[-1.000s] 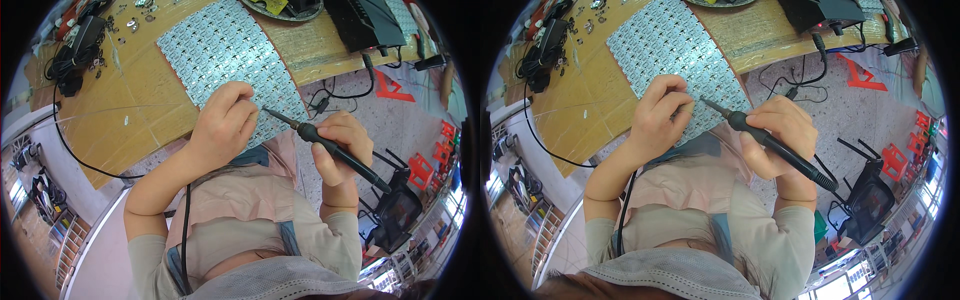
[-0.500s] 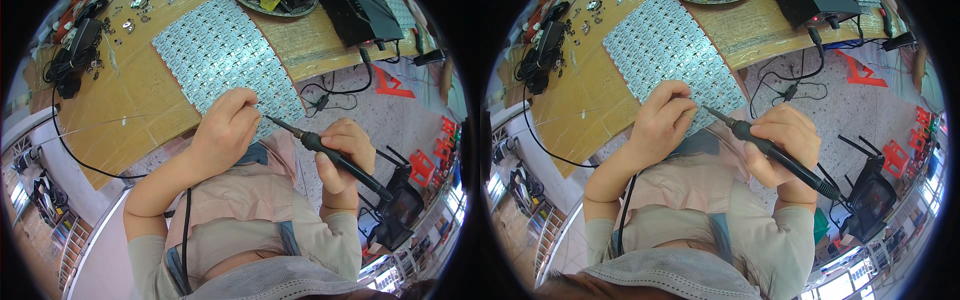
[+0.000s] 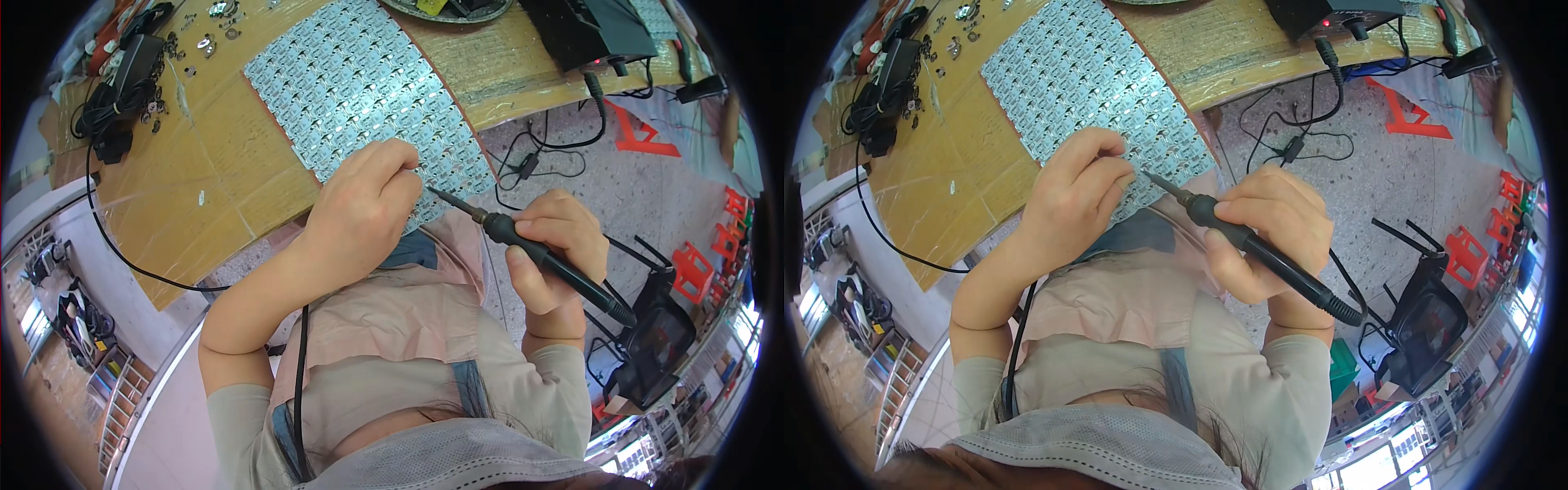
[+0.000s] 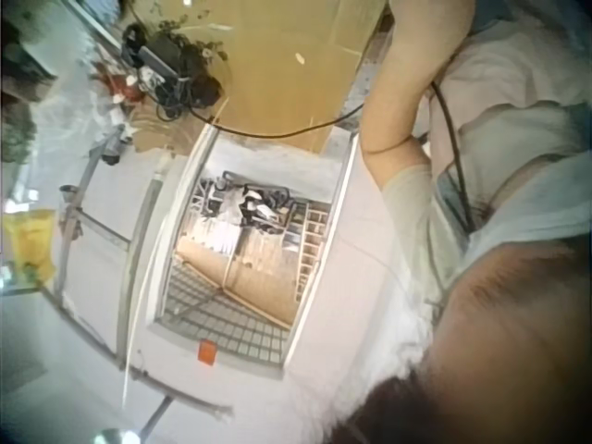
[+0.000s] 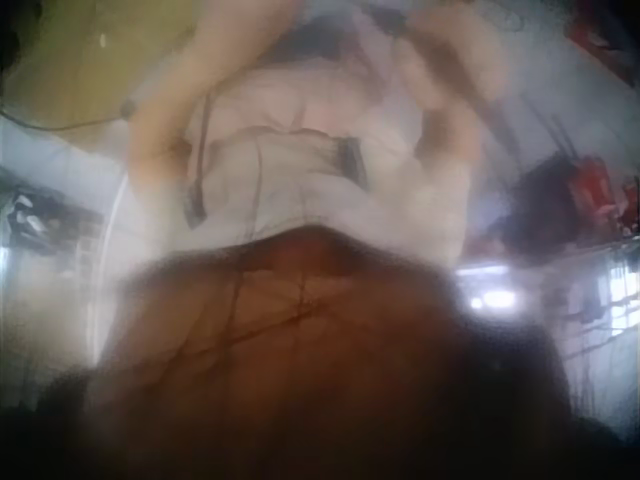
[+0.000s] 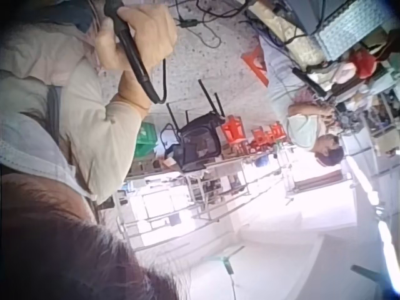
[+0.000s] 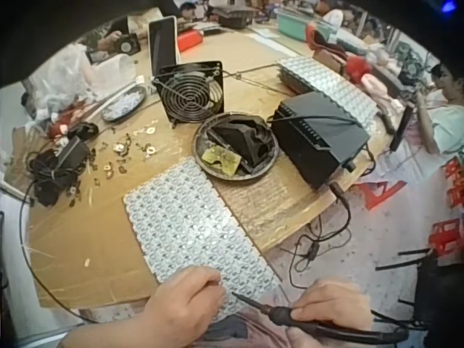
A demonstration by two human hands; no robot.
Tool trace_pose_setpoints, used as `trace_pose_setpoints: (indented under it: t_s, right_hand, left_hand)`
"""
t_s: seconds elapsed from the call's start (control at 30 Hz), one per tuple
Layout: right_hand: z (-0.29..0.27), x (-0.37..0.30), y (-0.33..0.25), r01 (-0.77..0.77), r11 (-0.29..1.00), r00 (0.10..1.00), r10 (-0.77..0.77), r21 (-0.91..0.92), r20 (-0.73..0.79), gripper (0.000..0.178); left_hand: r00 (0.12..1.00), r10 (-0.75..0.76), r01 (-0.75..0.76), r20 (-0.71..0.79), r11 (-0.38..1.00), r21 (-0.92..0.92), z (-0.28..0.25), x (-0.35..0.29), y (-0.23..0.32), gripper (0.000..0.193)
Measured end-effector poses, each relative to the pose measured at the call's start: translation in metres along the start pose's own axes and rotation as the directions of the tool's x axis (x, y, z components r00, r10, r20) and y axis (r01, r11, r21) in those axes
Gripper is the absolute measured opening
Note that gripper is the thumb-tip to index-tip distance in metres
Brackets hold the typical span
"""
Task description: The person solders an LED panel using a soldering iron, then retrieves a stack of LED panels from the desk and aligns them.
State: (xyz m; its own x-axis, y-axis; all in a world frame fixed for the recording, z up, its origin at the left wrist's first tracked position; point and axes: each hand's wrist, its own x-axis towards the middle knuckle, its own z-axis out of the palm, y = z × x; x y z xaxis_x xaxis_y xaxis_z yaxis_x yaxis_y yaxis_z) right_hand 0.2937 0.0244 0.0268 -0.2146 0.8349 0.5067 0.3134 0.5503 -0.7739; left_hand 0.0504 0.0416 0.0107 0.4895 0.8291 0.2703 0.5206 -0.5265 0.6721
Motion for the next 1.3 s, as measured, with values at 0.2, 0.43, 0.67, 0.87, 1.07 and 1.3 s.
trace_pose_setpoints:
  t_s: [0.2,0.43,0.67,0.87,1.07,1.3]
  right_hand:
    - [-0.011,-0.008,-0.010,-0.059,0.998,0.997,0.061,0.029,-0.041,0.020]
    - [-0.009,-0.014,-0.007,-0.033,0.999,0.998,0.034,0.013,-0.047,0.021]
    - [-0.006,-0.014,-0.005,-0.013,1.000,0.999,0.014,0.027,-0.041,0.022]
    - [-0.004,-0.014,-0.003,0.001,1.000,1.000,-0.001,0.011,-0.016,0.022]
    - [-0.014,-0.011,-0.012,-0.030,0.999,1.000,0.030,0.031,-0.004,0.020]
    - [-0.013,0.013,0.001,-0.008,0.998,0.991,0.017,0.064,-0.134,0.019]
  left_hand:
    - [0.998,0.067,-0.064,-0.004,0.974,0.219,-0.009,-0.017,0.012,0.015]
    - [0.988,-0.041,0.024,-0.151,0.993,-0.113,0.018,-0.024,0.004,0.018]
    - [0.986,0.027,-0.039,-0.164,0.997,-0.072,0.022,-0.020,0.003,0.017]
    - [0.990,0.016,-0.026,-0.142,0.997,-0.071,0.025,-0.020,0.004,0.015]
    - [0.991,-0.015,0.002,-0.135,0.995,-0.098,0.014,-0.018,0.004,0.021]
    - [0.976,-0.008,0.035,-0.216,0.992,0.120,-0.018,-0.001,-0.017,0.017]
